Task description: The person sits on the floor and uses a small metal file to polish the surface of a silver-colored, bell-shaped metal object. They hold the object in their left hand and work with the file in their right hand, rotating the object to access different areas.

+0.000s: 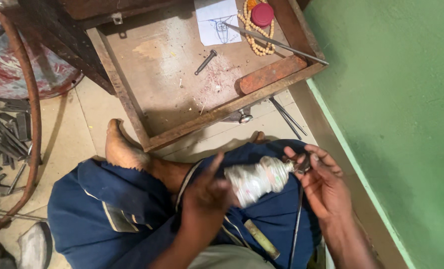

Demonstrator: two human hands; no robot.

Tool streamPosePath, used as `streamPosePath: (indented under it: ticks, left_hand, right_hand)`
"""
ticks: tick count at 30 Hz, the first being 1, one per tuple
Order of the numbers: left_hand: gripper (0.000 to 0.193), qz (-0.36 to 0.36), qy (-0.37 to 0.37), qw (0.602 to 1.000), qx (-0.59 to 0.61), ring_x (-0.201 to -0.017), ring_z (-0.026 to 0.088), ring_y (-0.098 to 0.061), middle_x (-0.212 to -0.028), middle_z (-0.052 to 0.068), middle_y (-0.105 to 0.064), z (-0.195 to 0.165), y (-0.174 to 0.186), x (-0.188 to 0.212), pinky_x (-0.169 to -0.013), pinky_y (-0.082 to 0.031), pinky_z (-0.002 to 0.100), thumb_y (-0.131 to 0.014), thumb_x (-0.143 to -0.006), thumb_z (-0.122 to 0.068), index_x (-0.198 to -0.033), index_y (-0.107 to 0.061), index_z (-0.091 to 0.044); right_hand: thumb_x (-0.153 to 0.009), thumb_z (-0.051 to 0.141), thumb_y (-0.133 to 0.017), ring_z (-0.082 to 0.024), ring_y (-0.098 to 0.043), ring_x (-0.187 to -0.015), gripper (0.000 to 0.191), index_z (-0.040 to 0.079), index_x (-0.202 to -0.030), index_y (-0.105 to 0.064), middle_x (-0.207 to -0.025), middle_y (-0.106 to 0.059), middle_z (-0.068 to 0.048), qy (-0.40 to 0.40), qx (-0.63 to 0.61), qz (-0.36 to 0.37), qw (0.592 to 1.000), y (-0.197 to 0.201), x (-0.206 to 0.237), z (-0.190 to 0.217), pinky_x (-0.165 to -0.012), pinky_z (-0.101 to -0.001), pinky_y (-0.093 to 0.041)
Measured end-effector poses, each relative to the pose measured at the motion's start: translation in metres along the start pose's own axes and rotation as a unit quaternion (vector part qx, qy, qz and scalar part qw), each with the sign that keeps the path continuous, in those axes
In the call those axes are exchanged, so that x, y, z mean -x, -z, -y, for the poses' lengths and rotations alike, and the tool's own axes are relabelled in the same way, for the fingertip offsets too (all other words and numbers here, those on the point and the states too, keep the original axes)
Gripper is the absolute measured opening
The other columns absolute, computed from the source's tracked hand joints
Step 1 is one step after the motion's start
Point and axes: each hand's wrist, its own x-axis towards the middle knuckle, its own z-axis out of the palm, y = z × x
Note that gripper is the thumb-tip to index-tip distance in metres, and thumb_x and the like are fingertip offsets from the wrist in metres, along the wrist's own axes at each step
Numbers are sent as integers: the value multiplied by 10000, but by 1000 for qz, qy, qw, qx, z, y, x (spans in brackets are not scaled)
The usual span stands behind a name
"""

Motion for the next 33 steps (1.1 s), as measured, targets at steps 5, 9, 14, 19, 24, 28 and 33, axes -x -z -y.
streamPosePath:
  ticks: [5, 9, 14, 19, 24, 28, 33]
  left_hand:
    - [168, -51, -100, 985, -133, -874, 113, -713, -995, 104, -794, -12, -20, -64, -792, -561, 246, -656, -977, -6, -1109, -750, 41]
    - [238, 49, -53, 973, -219, -962, 192, -740, -1090, 150, -793, -14, -45, -81, -884, -566, 302, -640, -1029, -182, -1179, -761, -43]
    - [901, 138, -218, 877, -405, -1413, 425, -451, -1506, 307, -488, -11, -59, -74, -1143, -366, 450, -883, -716, -279, -1500, -505, -46]
    - [1013, 99, -208, 889, -397, -1466, 399, -435, -1549, 266, -477, -7, -70, -71, -1191, -344, 455, -954, -629, -355, -1484, -505, -47]
    - [925, 61, -214, 899, -377, -1314, 391, -549, -1423, 228, -590, -7, -76, -63, -1104, -447, 447, -970, -592, -359, -1384, -608, -48]
    - [857, 40, -258, 896, -359, -1234, 378, -602, -1337, 191, -652, -8, -83, -61, -1050, -502, 448, -979, -623, -335, -1348, -627, -46]
    - [827, 11, -214, 910, -354, -1098, 362, -603, -1220, 167, -673, -5, -91, -56, -961, -521, 441, -973, -586, -277, -1321, -656, -71]
  right_hand:
    - [-1033, 70, -586, -414, -643, -1293, 229, -63, -1213, -631, -991, -665, -174, 24, -49, -85, 995, 14, 34, -12, -1048, -490, -524]
    - [-1044, 45, -567, -357, -635, -1168, 223, -52, -1235, -628, -1038, -679, -163, 56, -62, -148, 985, 23, 57, -17, -1032, -525, -534]
    - [-1080, 45, -545, -327, -609, -1088, 246, -45, -1292, -631, -1066, -683, -168, 55, -50, -192, 979, 28, 72, -17, -1031, -542, -502]
    - [-1034, 47, -543, -416, -669, -1220, 252, -45, -1258, -614, -1069, -694, -199, 104, 31, -145, 983, 27, 80, -3, -1028, -558, -548]
    - [-1019, 1, -550, -405, -730, -1018, 266, -88, -1263, -609, -1102, -704, -241, 127, 189, -181, 957, 17, 83, 22, -826, -490, -623]
    - [-957, -62, -607, -347, -751, -959, 273, -112, -1222, -643, -1065, -730, -262, 113, 317, -242, 910, 1, 79, 39, -805, -449, -652]
    - [-923, -73, -653, -285, -764, -1015, 339, -105, -1260, -651, -1101, -740, -246, 179, 399, -113, 892, -19, 66, 56, -909, -379, -643]
